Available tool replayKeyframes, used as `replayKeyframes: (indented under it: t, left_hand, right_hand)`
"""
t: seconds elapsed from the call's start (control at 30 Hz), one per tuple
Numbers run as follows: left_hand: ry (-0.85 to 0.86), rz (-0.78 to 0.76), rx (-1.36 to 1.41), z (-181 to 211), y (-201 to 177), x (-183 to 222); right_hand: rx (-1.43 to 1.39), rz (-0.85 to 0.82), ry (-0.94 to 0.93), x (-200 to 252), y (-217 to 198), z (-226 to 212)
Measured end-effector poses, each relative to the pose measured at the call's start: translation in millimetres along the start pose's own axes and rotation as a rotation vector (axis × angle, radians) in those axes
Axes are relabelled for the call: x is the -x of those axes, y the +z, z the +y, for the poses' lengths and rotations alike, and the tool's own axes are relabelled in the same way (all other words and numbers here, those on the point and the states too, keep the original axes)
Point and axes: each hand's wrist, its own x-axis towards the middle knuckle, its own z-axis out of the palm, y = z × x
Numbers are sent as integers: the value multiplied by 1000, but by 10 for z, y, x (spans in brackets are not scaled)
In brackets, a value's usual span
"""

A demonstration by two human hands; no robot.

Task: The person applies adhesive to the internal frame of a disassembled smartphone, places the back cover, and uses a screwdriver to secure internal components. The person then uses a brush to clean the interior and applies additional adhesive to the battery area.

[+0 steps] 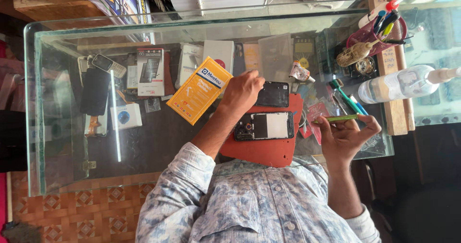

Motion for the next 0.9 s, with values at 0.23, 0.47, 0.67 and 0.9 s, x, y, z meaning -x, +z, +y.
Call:
replayKeyframes:
  t: [0.23,0.47,0.67,0.9]
  left_hand:
    - [21,-68,-125,-35,227,30]
    - [-2,174,122,155,-176,155]
    - [-349,368,1112,319,-398,955]
    - [-352,425,1315,498,-323,1728]
  right_hand:
    - [48,-6,-1,12,3,-18]
    - [19,-117,-70,-5,231,-217]
    - [-49,-291,-176,39,453,-370]
    - [-123,-498,-298,161,716,-494]
